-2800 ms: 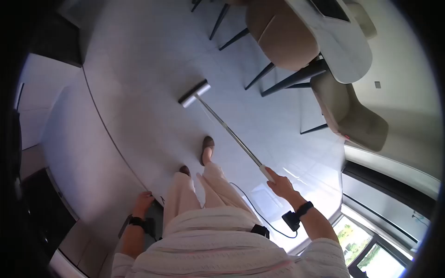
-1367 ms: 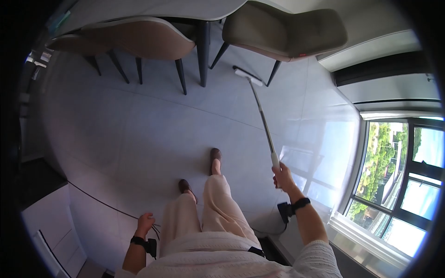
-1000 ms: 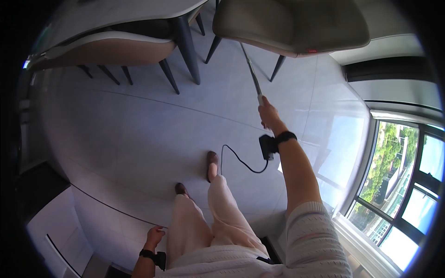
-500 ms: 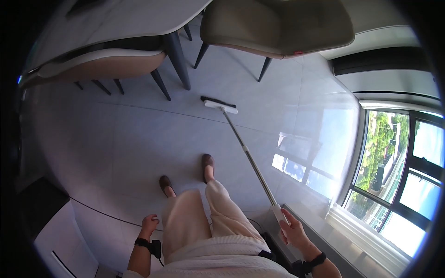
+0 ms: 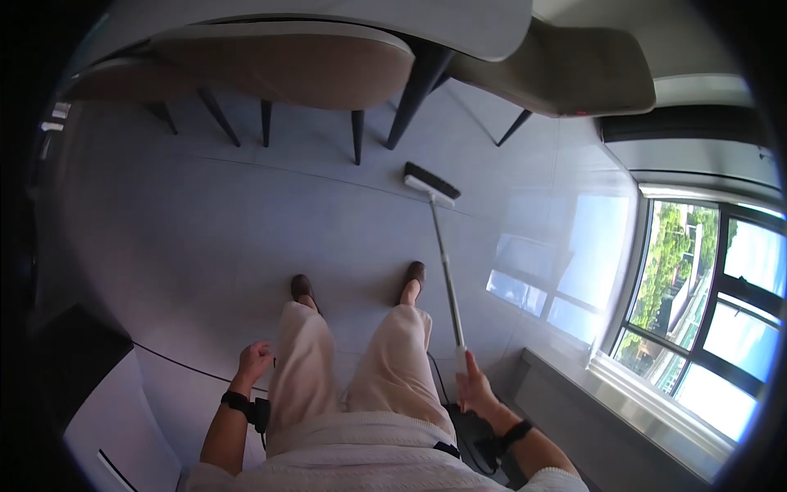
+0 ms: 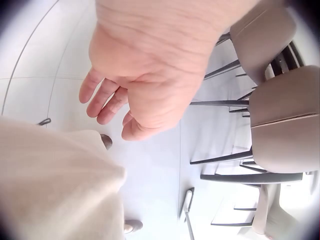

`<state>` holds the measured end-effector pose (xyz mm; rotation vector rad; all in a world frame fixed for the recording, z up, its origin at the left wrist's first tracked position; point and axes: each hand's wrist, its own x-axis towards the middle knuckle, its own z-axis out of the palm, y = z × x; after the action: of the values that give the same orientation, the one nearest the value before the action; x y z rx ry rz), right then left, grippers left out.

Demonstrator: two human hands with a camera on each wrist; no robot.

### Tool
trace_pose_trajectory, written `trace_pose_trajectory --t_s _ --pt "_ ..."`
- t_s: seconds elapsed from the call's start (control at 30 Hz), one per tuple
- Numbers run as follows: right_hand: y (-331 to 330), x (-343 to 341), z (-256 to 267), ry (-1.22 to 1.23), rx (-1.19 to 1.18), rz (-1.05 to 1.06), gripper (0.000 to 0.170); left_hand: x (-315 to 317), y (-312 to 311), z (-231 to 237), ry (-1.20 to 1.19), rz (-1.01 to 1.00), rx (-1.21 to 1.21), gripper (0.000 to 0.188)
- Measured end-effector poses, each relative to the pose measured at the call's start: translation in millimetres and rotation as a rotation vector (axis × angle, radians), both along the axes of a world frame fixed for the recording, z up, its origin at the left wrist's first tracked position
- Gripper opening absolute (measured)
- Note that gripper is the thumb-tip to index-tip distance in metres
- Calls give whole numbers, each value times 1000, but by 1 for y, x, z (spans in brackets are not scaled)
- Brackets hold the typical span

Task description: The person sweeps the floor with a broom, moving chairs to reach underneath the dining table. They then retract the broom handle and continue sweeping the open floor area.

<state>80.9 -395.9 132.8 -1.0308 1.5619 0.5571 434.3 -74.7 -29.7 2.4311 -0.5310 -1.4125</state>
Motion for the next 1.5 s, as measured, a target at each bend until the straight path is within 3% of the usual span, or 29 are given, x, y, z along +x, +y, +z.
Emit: trace_pose_trajectory --t_s 0.17,0.3,0.37,0.4,0.43,0.5,0.63,0.83,0.9,0.97,1.03,1.1,1.23,1.33,1.4,1.43,1.5 --pt "41 78 103 -43 235 -102 58 8 22 -12 58 30 -2 35" --pt "42 134 122 -100 335 -309 54 -12 11 -22 148 42 13 37" --pt "36 160 113 -111 290 -278 54 -25 10 -28 91 -94 -37 39" --pt "33 173 104 -145 240 -279 54 -33 9 -30 103 -66 -34 39" --pt "28 189 92 -130 242 -253 54 -39 8 -32 67 -100 -49 40" --pt "13 221 58 -134 44 59 54 -57 10 -45 52 -106 -71 41" --pt "-13 284 -54 -185 -201 269 54 -96 17 -69 17 -49 -159 44" --pt "-67 395 -221 -328 -411 194 55 -113 21 -85 103 146 -225 47" --pt "-86 428 -262 -397 -435 150 45 -123 23 -88 70 212 -263 47" --pt "-124 451 -300 -526 -371 235 26 -130 24 -87 63 270 -292 47" --pt "-142 480 -315 -499 -353 189 13 -130 24 -88 41 327 -319 47" --pt "-153 502 -324 -364 -386 140 14 -129 25 -90 36 369 -328 45" --pt "-155 489 -334 -366 -388 307 15 -132 25 -93 -5 469 -368 41" --pt "-128 439 -316 -322 -353 469 19 -126 24 -91 -6 475 -374 40" --pt "-83 391 -270 -126 -388 505 54 -127 22 -90 -14 495 -388 40" --pt "-66 362 -244 -89 -335 608 61 -126 22 -90 -25 505 -396 40" --pt "-19 315 -184 41 -277 613 61 -124 21 -87 -35 520 -412 40"
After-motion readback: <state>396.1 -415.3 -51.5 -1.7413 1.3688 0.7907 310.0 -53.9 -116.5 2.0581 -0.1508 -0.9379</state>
